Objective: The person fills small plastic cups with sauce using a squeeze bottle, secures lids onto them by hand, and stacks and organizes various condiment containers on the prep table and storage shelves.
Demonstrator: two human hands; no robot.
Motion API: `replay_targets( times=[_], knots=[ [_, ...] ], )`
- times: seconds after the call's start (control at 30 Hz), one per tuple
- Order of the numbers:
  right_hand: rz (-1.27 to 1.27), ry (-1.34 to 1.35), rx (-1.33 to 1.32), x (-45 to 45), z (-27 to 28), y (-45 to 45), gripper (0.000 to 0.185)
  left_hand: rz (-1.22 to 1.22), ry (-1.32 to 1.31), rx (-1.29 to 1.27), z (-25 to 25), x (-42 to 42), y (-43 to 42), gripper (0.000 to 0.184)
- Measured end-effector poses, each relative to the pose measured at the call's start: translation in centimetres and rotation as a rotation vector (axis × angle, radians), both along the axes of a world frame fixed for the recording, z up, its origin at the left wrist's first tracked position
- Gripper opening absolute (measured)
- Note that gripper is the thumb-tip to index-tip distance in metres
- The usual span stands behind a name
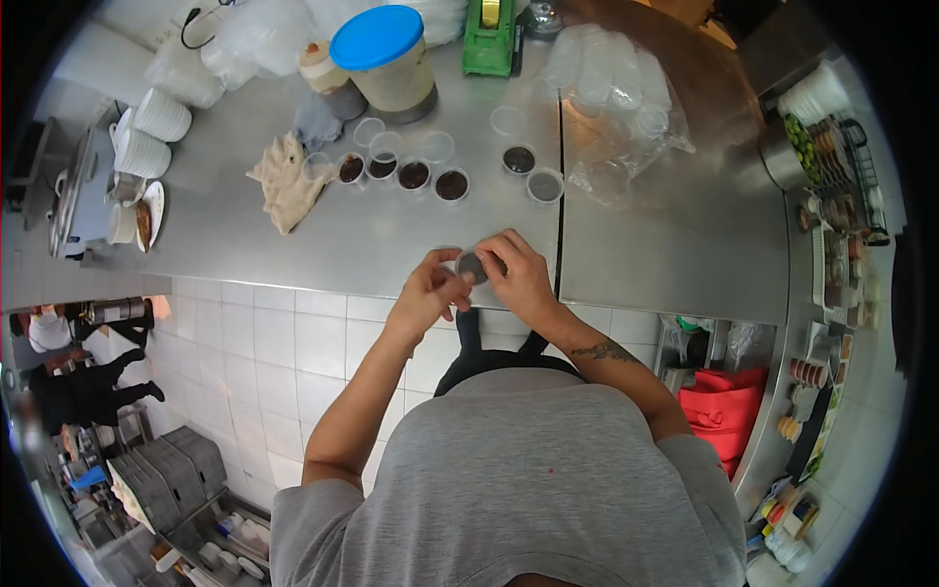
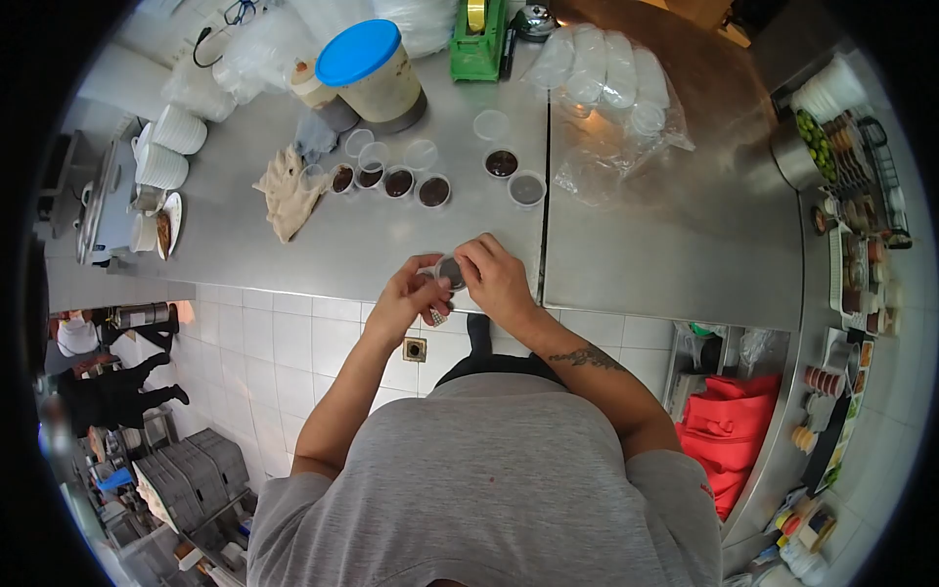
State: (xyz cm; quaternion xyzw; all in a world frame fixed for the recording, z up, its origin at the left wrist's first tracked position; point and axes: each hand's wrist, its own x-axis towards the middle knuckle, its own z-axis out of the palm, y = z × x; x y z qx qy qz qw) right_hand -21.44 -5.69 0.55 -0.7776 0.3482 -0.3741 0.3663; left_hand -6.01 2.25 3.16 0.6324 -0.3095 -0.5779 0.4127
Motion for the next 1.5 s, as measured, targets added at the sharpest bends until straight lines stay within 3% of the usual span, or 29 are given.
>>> replay_targets(
  times=[0.07, 0.2, 0.4, 0.6, 0.67, 0.77, 0.8, 0.9, 1.13, 1.23, 1.33, 1.43, 1.5],
  knots=[
    [0.011, 0.032, -0.014, -0.1, 0.0, 0.0, 0.008, 0.061, 0.07, 0.1, 0.5, 0.0, -0.9, 0.032],
    [-0.003, 0.064, -0.075, 0.3, -0.5, 0.0, 0.009, -0.061, -0.038, 0.208, 0.8, 0.7, -3.0, 0.021],
    [-0.053, 0.359, -0.31, 1.0, -0.2, 1.0, 0.017, -0.135, -0.133, 0.213, 0.6, 0.3, -2.9, 0.024],
    [-0.04, 0.245, -0.2, 0.5, -1.9, 0.3, 0.015, -0.167, -0.218, 0.082, 0.2, 0.4, -2.9, 0.029],
    [-0.15, 0.302, -0.136, -0.3, -1.2, -0.7, 0.011, -0.117, -0.215, 0.051, 0.4, 1.2, -3.9, 0.034],
    [-0.311, 0.241, -0.066, -2.4, 1.3, -3.4, 0.008, 0.133, -0.821, -0.259, -2.2, 1.9, -5.2, 0.049],
    [-0.358, 0.219, -0.052, -3.0, 2.1, -4.7, 0.008, 0.157, -0.855, -0.257, -2.3, 1.8, -5.8, 0.061],
    [-0.415, 0.211, -0.048, -3.8, 1.9, -8.5, 0.01, 0.2, -1.052, -0.339, -2.9, 0.8, -7.8, 0.063],
    [-0.411, 0.154, 0.025, -3.8, 0.6, -10.0, 0.015, 0.203, -1.057, -0.339, -3.0, -0.1, -8.5, 0.049],
    [-0.509, 0.149, 0.127, -4.0, 1.6, -9.1, 0.019, 0.09, -1.019, -0.351, -2.3, 0.0, -6.1, 0.045],
    [-0.397, 0.012, 0.286, -5.2, -0.6, -6.7, 0.02, -0.014, -0.97, -0.391, -1.4, -0.7, -2.7, 0.046],
    [-0.124, -0.493, 1.126, -5.1, 0.3, -3.9, 0.024, -0.117, -0.826, -0.401, -0.5, -1.7, -0.5, 0.047],
    [0.013, -0.608, 1.243, -5.1, -0.3, -3.7, 0.022, -0.184, -0.734, -0.387, 0.3, -1.8, 0.1, 0.049]
  ],
)
